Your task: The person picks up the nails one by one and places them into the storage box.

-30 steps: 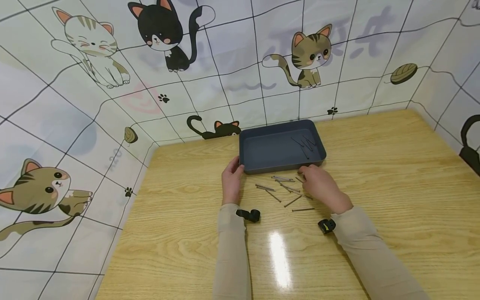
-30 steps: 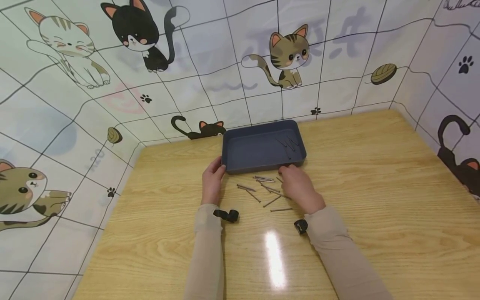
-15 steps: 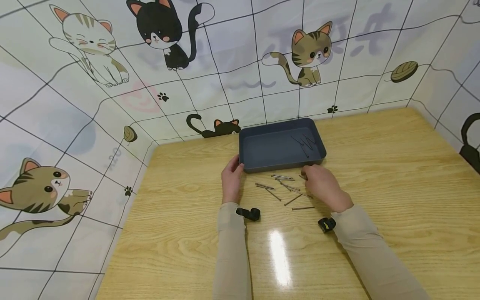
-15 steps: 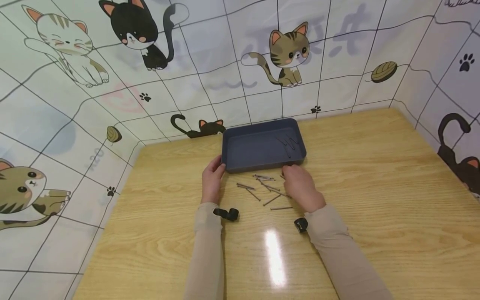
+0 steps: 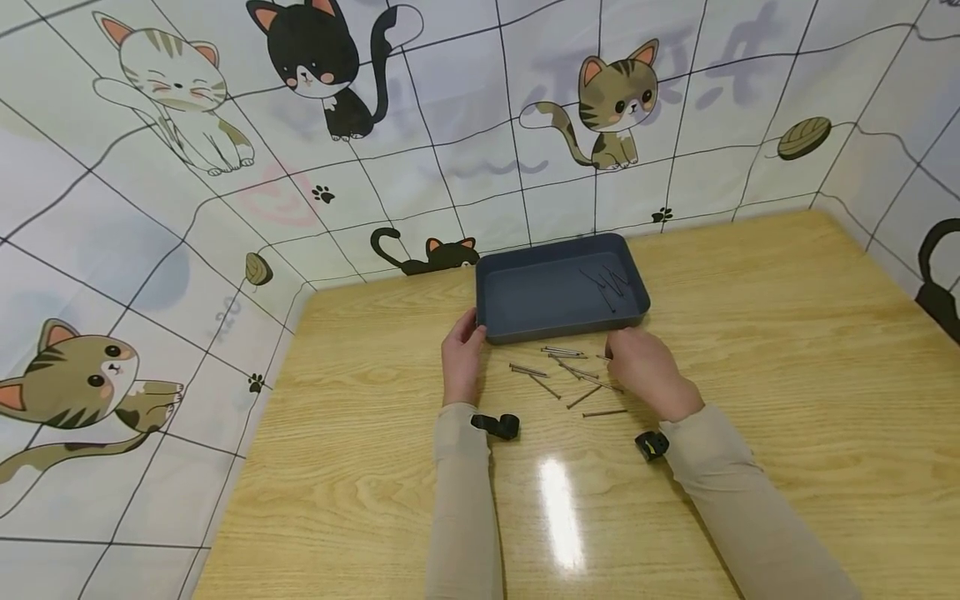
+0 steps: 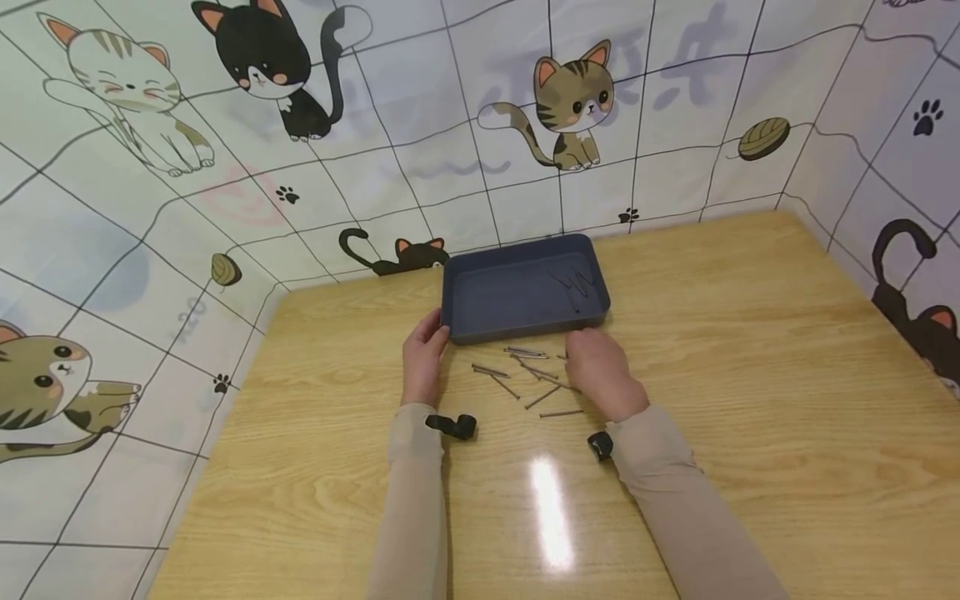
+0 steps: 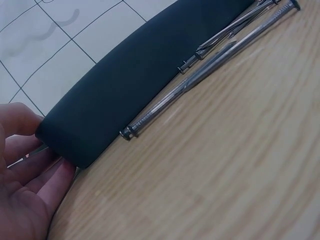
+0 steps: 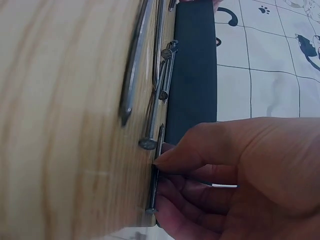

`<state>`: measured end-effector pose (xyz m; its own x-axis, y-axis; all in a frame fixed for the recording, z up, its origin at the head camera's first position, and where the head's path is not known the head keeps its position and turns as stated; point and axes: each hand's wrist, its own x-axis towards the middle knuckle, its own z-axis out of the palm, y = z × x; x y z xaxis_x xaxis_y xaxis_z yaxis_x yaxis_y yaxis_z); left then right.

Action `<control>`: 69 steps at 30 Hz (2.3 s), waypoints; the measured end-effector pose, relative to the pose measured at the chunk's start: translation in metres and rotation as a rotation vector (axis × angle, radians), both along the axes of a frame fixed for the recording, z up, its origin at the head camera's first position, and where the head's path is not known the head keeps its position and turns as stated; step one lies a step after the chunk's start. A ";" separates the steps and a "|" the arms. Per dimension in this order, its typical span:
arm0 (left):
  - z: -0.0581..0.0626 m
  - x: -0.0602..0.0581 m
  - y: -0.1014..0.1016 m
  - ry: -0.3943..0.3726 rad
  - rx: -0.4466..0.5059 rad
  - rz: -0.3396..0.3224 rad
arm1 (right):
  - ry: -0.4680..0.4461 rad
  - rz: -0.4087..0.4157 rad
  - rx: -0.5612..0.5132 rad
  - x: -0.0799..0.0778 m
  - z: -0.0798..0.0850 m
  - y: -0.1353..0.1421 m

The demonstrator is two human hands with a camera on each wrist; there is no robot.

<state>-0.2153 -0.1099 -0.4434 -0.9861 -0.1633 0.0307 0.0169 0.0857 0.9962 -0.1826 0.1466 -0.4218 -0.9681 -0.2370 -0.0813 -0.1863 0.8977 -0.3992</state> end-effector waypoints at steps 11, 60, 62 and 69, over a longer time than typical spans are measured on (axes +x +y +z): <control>-0.001 -0.002 0.000 0.003 0.000 -0.002 | -0.057 -0.006 -0.010 -0.001 0.004 0.004; -0.017 -0.007 -0.003 0.006 0.019 -0.002 | -0.389 -0.180 -0.790 -0.140 0.025 0.011; -0.012 -0.003 -0.001 0.004 0.016 -0.009 | -0.392 -0.173 -0.758 -0.142 0.023 0.010; -0.005 -0.001 0.000 0.011 -0.005 -0.001 | -0.382 -0.220 -0.696 -0.150 0.014 0.000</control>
<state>-0.2160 -0.1104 -0.4482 -0.9858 -0.1623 0.0429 0.0283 0.0910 0.9954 -0.3328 0.1468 -0.4083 -0.9338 -0.1632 -0.3184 0.2258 0.4214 -0.8783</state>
